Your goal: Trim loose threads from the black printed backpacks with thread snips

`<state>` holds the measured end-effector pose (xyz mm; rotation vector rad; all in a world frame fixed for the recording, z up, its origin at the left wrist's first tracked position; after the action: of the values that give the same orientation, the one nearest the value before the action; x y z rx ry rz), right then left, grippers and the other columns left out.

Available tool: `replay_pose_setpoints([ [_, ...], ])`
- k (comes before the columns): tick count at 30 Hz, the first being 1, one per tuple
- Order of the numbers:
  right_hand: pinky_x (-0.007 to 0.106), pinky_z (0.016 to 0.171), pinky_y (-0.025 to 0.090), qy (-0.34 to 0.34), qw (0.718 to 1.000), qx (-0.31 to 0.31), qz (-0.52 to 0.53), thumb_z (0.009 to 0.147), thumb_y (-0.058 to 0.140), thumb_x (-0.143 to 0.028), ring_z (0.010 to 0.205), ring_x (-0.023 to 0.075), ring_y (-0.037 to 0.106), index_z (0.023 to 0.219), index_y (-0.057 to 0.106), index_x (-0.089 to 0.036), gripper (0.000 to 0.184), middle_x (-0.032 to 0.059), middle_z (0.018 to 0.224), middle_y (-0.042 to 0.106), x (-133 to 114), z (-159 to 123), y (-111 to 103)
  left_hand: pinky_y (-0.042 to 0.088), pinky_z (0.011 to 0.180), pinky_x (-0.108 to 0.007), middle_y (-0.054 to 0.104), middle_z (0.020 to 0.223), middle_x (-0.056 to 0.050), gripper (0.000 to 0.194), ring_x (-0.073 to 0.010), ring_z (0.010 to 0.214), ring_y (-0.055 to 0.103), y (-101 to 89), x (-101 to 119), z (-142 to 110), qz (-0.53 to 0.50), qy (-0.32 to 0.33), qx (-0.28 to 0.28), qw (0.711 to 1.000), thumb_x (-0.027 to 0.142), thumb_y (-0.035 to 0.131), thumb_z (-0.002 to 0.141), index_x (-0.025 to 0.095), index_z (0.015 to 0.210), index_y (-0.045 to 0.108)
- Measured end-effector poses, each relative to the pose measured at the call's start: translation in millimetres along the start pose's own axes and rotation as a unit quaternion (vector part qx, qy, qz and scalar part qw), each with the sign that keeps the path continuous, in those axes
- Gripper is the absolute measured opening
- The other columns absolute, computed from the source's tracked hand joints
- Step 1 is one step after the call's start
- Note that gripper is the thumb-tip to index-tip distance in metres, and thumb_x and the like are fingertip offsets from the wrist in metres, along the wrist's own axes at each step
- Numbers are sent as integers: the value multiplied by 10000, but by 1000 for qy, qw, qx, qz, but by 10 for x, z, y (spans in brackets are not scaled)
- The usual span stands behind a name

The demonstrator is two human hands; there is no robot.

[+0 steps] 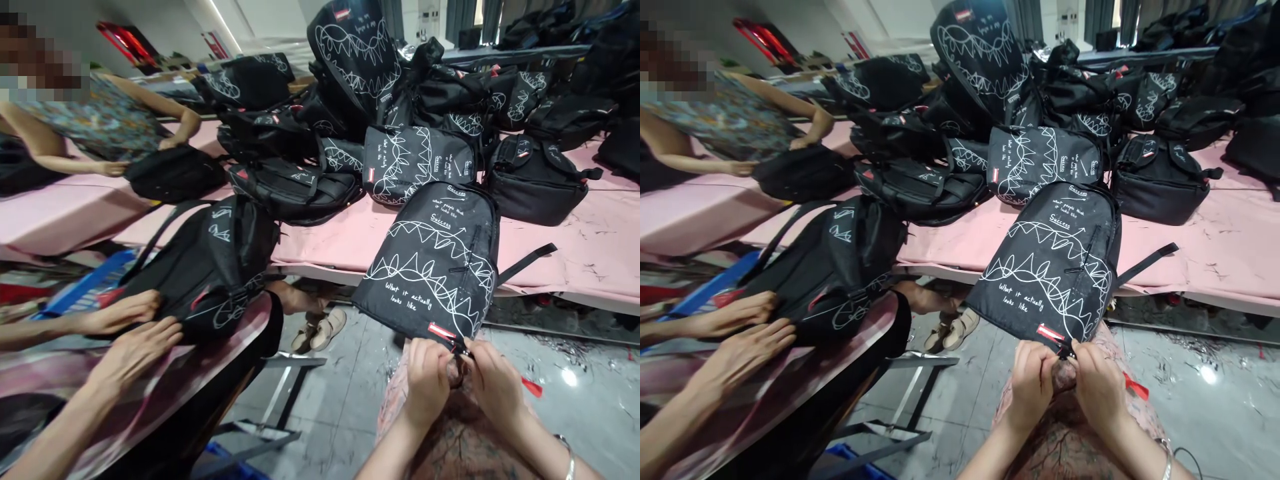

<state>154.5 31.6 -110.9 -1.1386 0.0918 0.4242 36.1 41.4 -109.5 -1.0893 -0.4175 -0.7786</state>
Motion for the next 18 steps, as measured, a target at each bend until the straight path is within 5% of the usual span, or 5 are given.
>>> replay_pose_setpoints([
  [18,241,585,331,-37,997,-58,21,922,356,-186,640,141,513,906,588,-171,234,31,708,554,-250,316,-48,379,662,-308,533,727,-36,166,-162,701,463,11,43,-48,-25,37,16,999,151,374,857,183,747,494],
])
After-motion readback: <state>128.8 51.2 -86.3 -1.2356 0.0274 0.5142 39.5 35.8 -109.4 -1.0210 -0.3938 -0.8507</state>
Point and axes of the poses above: each hand's wrist, its own z-axis towards the middle knuckle, its own y-axis out of the palm, x = y × z, the point moved 10 cm from there along z, towards the middle knuckle
